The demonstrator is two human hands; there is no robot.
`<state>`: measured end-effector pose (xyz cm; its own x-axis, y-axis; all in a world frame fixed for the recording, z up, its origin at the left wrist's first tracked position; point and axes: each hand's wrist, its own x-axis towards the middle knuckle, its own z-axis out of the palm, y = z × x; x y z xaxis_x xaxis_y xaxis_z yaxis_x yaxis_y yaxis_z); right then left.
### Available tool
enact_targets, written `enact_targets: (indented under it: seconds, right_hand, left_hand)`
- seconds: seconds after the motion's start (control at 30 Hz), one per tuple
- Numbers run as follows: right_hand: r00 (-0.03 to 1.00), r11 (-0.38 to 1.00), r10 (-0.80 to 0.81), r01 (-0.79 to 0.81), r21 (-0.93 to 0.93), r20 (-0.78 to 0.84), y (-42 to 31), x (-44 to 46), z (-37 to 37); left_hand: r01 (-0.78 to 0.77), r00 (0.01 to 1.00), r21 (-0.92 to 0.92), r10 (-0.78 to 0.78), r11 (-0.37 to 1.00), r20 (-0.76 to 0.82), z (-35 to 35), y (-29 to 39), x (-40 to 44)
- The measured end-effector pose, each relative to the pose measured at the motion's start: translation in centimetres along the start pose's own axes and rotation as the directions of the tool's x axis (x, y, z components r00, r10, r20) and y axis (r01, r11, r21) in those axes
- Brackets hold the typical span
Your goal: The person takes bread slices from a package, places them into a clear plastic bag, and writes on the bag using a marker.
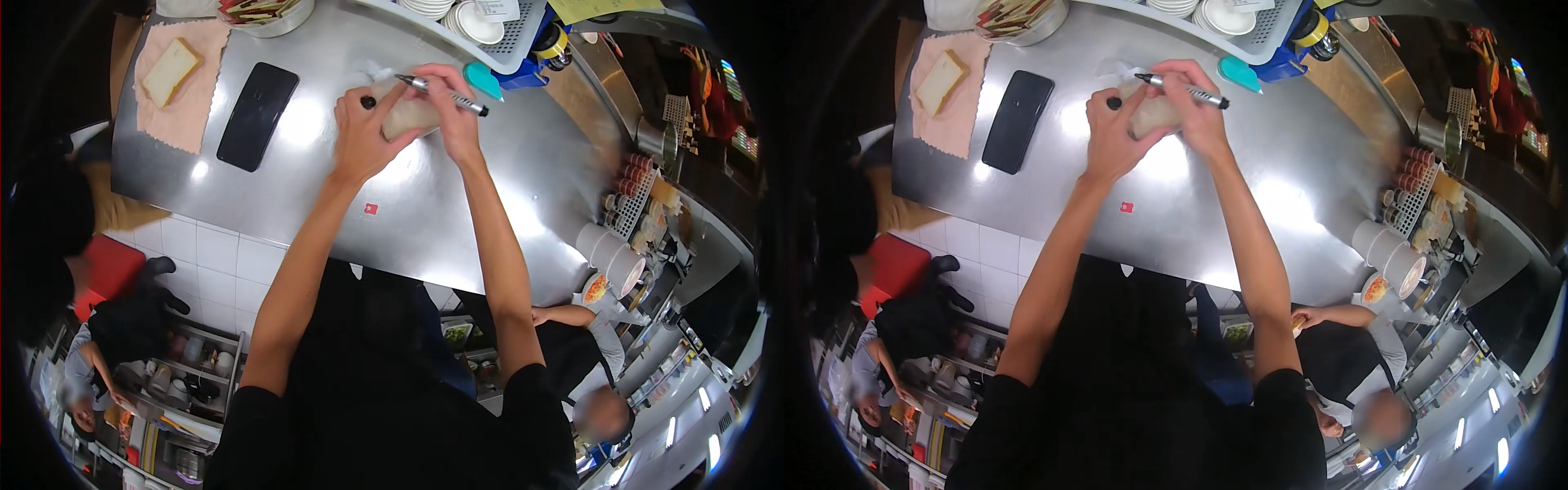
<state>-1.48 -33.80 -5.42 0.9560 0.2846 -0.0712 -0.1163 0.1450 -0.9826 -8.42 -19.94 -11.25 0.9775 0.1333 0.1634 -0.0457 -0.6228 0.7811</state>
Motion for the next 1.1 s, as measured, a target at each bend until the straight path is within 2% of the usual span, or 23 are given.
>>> enact_targets:
  seconds: [0.1, 0.3, 0.4, 0.5, 0.7, 0.8, 1.0, 1.1]
  right_hand:
    - [1.000, 0.980, -0.005, 0.008, -0.199, 0.014, 1.0, 0.3, -0.8]
    - [1.000, 0.963, -0.003, 0.003, -0.268, 0.000, 2.3, 0.3, -1.6]
    - [1.000, 0.972, 0.016, -0.020, -0.234, -0.022, 2.2, 0.6, -1.6]
    - [0.996, 0.965, 0.090, -0.086, -0.248, 0.002, 2.6, 0.9, -2.7]
    - [0.995, 0.916, 0.068, -0.034, -0.400, 0.072, 2.6, 1.1, -2.7]
    - [0.996, 0.905, 0.067, -0.040, -0.424, 0.051, 2.4, 1.3, -2.4]
    - [0.991, 0.827, 0.079, -0.004, -0.561, 0.109, 2.0, 1.8, -2.3]
    - [0.992, 0.804, 0.026, 0.052, -0.593, 0.122, 2.1, 2.0, -2.0]
  left_hand:
    - [-0.005, 0.999, 0.005, 0.005, 1.000, 0.043, -0.8, -0.5, -0.2]
    - [0.026, 0.999, 0.048, -0.027, 0.999, 0.023, -0.6, -0.5, -0.7]
    - [0.011, 1.000, 0.088, -0.010, 0.996, -0.008, -0.7, -0.2, -0.7]
    - [0.044, 0.999, 0.113, -0.047, 0.993, 0.020, -0.9, 0.2, -0.8]
    - [0.039, 0.999, 0.079, -0.041, 0.996, 0.021, -1.1, 0.1, -0.8]
    - [0.069, 0.998, 0.055, -0.069, 0.996, -0.004, -0.6, -0.4, -0.8]
    - [0.042, 0.998, 0.064, -0.039, 0.997, -0.053, -0.5, -0.3, -0.8]
    - [0.010, 0.999, 0.092, -0.006, 0.996, -0.051, -0.5, -0.7, -0.8]
